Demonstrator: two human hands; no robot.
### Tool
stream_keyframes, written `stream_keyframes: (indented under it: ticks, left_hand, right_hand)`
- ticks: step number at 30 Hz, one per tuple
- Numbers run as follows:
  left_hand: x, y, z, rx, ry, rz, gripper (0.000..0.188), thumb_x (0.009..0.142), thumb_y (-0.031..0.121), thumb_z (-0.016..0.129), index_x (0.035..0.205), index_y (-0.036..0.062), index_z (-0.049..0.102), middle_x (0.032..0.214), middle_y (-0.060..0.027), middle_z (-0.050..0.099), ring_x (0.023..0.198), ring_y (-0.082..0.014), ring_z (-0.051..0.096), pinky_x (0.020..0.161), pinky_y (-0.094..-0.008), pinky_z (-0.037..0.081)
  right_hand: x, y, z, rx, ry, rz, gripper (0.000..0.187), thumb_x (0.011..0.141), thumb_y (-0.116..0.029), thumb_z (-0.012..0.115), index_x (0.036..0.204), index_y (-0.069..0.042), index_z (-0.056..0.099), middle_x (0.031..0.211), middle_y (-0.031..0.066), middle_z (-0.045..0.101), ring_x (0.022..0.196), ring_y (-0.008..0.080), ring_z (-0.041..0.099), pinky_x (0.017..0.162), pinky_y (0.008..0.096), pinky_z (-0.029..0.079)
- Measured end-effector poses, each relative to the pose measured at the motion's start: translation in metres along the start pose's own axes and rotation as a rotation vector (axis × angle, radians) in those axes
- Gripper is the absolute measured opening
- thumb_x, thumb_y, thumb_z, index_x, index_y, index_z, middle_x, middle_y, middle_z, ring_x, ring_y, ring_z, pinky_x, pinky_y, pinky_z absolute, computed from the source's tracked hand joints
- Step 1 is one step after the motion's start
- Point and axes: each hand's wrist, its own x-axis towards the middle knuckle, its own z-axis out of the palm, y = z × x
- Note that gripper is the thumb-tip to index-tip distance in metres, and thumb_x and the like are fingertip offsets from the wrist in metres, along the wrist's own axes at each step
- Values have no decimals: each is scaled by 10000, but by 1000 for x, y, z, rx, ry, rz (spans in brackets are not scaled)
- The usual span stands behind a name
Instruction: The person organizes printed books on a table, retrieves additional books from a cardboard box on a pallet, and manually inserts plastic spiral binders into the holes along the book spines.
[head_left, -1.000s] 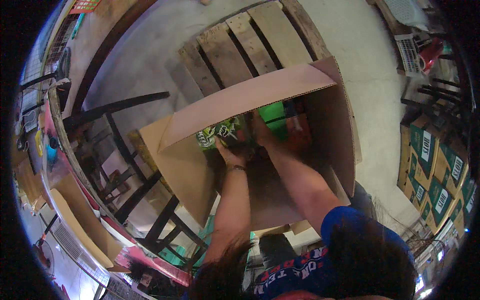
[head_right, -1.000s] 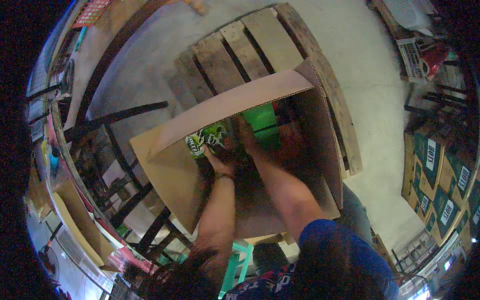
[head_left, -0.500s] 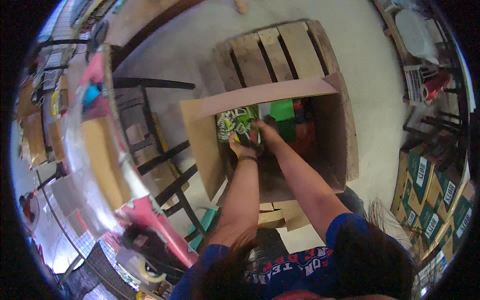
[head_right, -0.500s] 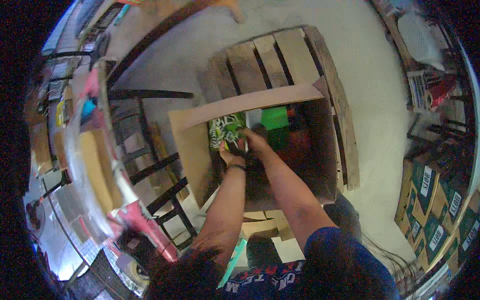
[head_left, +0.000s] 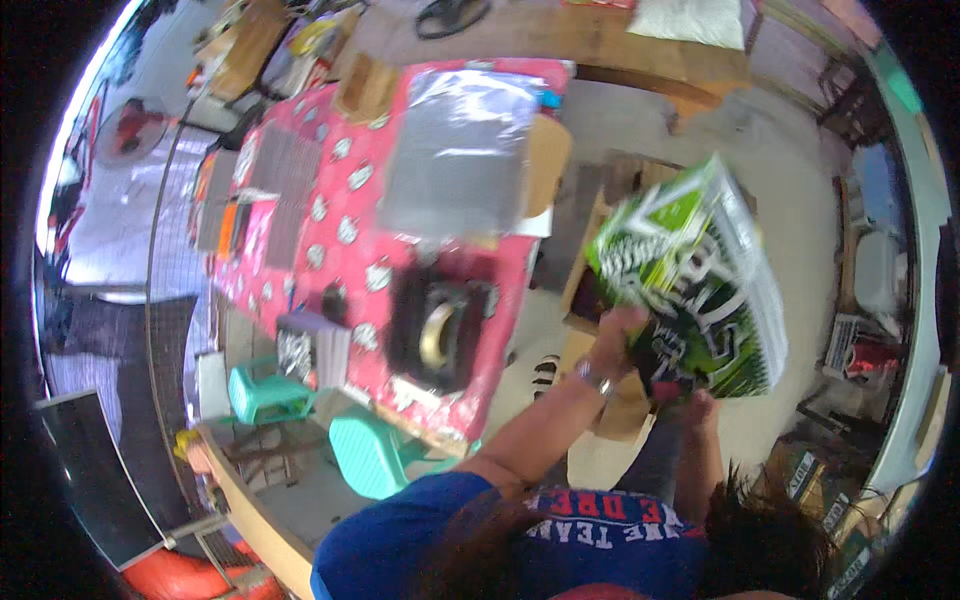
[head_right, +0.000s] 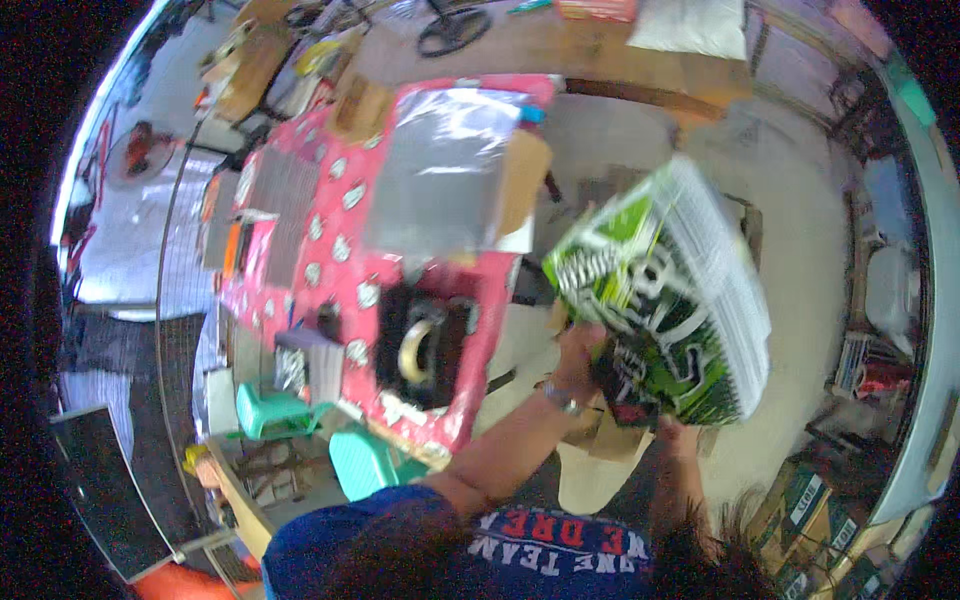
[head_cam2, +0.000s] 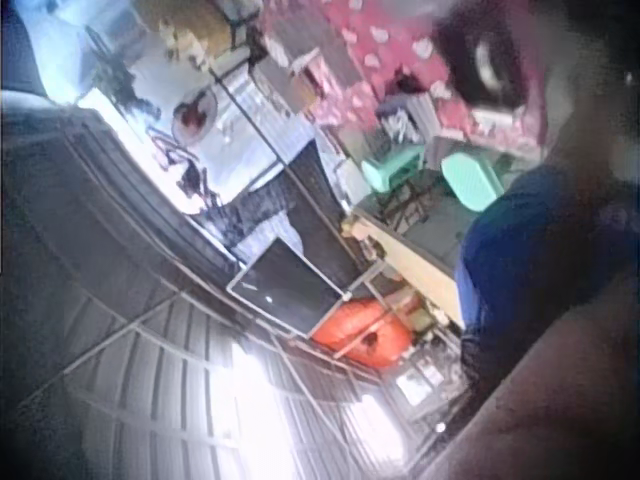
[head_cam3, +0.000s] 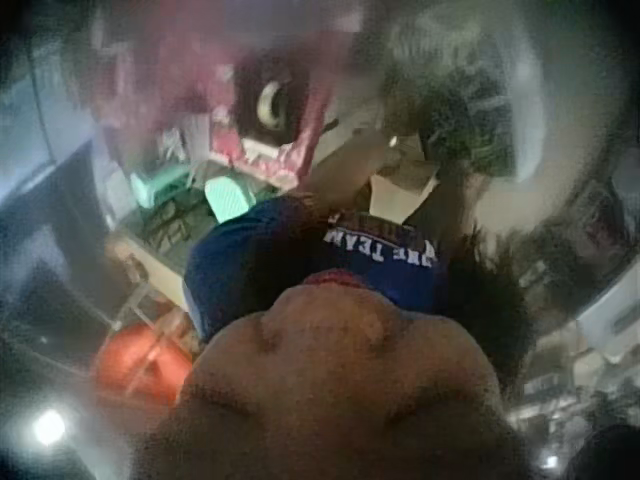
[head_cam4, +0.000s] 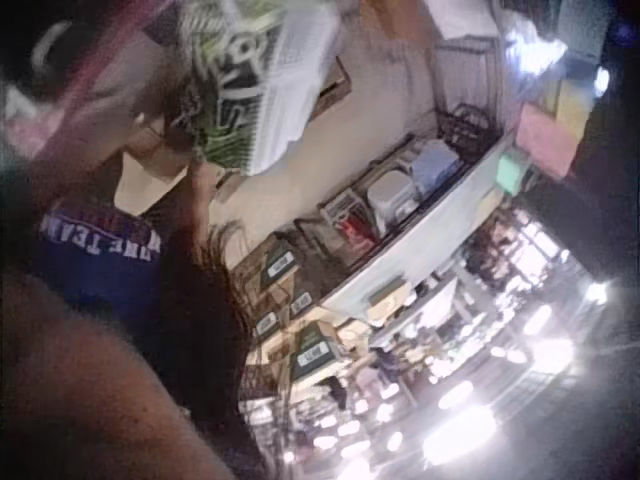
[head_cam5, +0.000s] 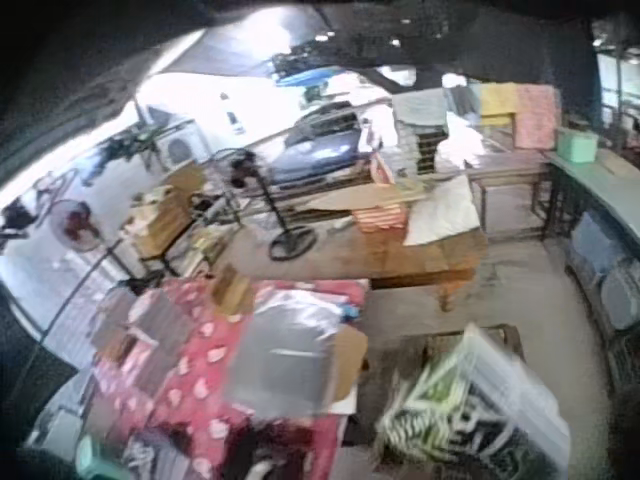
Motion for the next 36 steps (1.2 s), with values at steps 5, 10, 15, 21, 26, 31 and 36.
stream_keyframes:
  ticks: [5, 10, 15, 21, 26, 31, 36]
  left_hand:
    - [-49, 154, 36, 80, -29, 599, 418, 655, 253, 590, 1031, 70, 580, 932, -67, 621, 840, -231, 613, 776, -361, 513]
    - [-147, 313, 16, 269, -19, 915, 541, 716, 372, 607, 1184, 110, 539, 1066, -74, 612, 985, -276, 594, 874, -403, 483]
    - [-202, 412, -56, 272, 165, 761, 408, 829, 283, 596, 1175, 70, 558, 1095, -74, 634, 1002, -238, 605, 915, -400, 464]
    - [-214, 459, -159, 540, 351, 673, 485, 859, 232, 611, 1285, 48, 468, 1247, -80, 557, 1142, -210, 529, 994, -403, 396]
    - [-244, 548, -255, 1306, 549, 177, 721, 755, 367, 696, 1297, -35, 444, 1318, -159, 493, 1209, -308, 472, 1020, -425, 366]
    - [-184, 566, -350, 2286, 664, -308, 484, 812, 350, 603, 1141, -5, 597, 1173, -271, 563, 1122, -405, 531, 945, -441, 440]
    - [-151, 596, -391, 2451, 639, -272, 352, 855, 315, 556, 1056, 32, 616, 1012, -218, 589, 977, -374, 572, 829, -457, 472]
  right_hand:
    - [57, -51, 208, -326, -344, -214, 507, 735, -128, 678, 1201, -9, 518, 1123, 96, 589, 998, 219, 583, 880, 360, 459]
    - [34, -10, 480, -190, -508, -147, 567, 699, -122, 726, 1207, -14, 497, 1100, 74, 597, 985, 187, 582, 879, 343, 467]
    - [53, 120, 597, 436, -564, 346, 441, 795, -183, 629, 1195, -49, 499, 1044, 79, 608, 942, 207, 615, 856, 368, 503]
    - [70, 219, 617, 521, -469, 500, 425, 793, -267, 619, 1148, -49, 534, 1047, 101, 628, 950, 246, 624, 870, 397, 505]
    - [95, 232, 606, 423, -481, 541, 486, 770, -302, 632, 1164, -37, 527, 1059, 121, 628, 959, 268, 621, 889, 407, 495]
    - [92, 246, 618, 420, -475, 574, 520, 752, -318, 650, 1174, -42, 525, 1073, 118, 620, 966, 264, 614, 890, 402, 491]
    - [103, 254, 610, 375, -476, 572, 523, 763, -329, 648, 1177, -35, 522, 1091, 117, 617, 1002, 255, 600, 903, 396, 477]
